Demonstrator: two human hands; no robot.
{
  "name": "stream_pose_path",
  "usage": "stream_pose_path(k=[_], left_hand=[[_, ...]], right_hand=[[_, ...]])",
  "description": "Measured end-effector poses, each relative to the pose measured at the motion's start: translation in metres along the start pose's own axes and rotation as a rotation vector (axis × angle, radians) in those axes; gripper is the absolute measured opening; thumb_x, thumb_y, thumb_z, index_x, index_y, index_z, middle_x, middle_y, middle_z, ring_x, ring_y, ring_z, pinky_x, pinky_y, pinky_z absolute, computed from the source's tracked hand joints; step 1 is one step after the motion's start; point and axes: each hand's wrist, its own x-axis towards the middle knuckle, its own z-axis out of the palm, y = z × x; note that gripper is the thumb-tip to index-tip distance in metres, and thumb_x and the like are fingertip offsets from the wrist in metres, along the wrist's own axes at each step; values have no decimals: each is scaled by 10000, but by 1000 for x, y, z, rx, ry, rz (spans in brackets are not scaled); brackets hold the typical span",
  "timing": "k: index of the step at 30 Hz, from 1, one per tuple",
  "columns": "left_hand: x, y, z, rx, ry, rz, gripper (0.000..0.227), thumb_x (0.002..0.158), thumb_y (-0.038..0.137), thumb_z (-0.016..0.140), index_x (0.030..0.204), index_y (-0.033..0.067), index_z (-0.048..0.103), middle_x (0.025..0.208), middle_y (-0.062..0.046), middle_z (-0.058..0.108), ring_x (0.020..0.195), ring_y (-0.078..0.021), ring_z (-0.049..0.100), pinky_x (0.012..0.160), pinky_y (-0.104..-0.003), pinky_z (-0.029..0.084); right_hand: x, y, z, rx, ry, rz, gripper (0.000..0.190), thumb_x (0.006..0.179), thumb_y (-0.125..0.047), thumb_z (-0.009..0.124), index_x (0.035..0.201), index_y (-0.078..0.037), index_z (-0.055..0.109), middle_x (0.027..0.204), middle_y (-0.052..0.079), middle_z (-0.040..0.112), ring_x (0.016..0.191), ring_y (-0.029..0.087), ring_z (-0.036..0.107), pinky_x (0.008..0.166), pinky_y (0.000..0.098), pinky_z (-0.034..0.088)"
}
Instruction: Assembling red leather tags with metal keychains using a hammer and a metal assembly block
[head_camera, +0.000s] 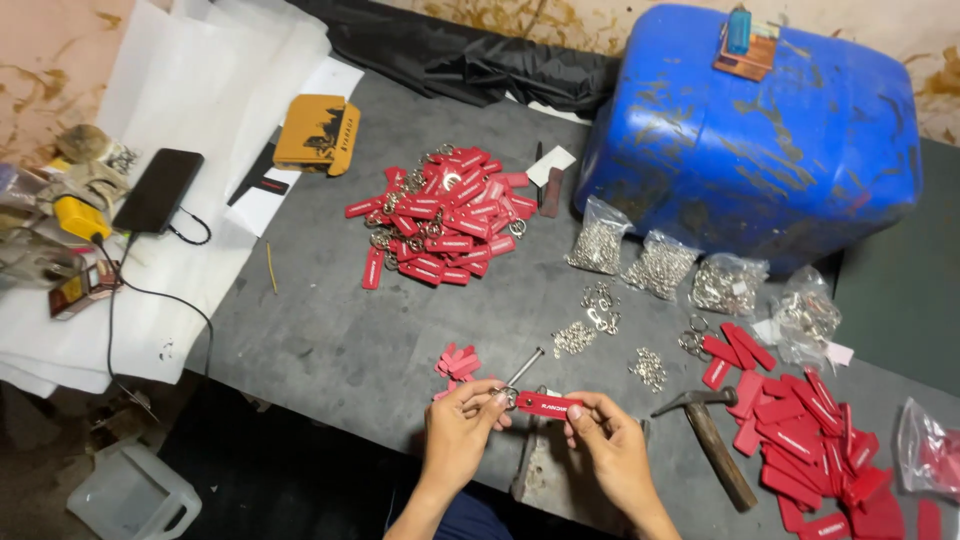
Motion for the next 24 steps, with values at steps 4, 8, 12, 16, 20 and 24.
stream_pose_path(k=[4,8,12,16,20,24], left_hand=[[19,30,-14,135,81,-165,197,925,152,677,1069,96,799,799,-59,829,673,-123,747,506,-278,572],[68,36,-32,140,142,146,205,909,151,707,1048,28,793,793,-102,833,635,-149,768,645,-251,629],[153,57,-37,100,101,371,278,982,95,653,1230,-11,720,791,-188,783,642,-172,689,631,-288,612],[166,130,-44,440,219,415,538,1001,113,655,1477,-71,486,974,-273,767,734,-278,751,696,-423,604],[154,112,-64,580,338,439,398,978,157,652,1350,21,609,889,-200,774,846,-382,746,760,-499,560],[114,70,-67,622,266,405,200,937,194,615,1082,134,739,703,-27,765,571,-202,656,687,-352,526]], right_hand=[[38,-2,25,-1,-31,0,259,958,-138,665,1137,31,745,723,106,662,647,175,624,655,282,527],[84,-36,61,-58,-68,-59,252,981,-171,633,1129,-2,748,728,74,652,629,161,599,644,264,488],[156,-77,99,-99,-6,-255,276,1009,-94,583,1203,46,723,681,152,666,616,231,627,655,351,511],[179,-136,113,-615,115,-416,520,1022,-236,574,1457,45,526,832,336,717,902,544,688,817,607,491],[174,-108,93,-752,168,-458,493,977,-177,617,1415,34,541,874,301,722,911,506,705,836,576,519],[139,-25,64,-826,-13,-526,249,947,-179,608,1128,-49,718,1077,130,754,1000,301,716,929,395,510]])
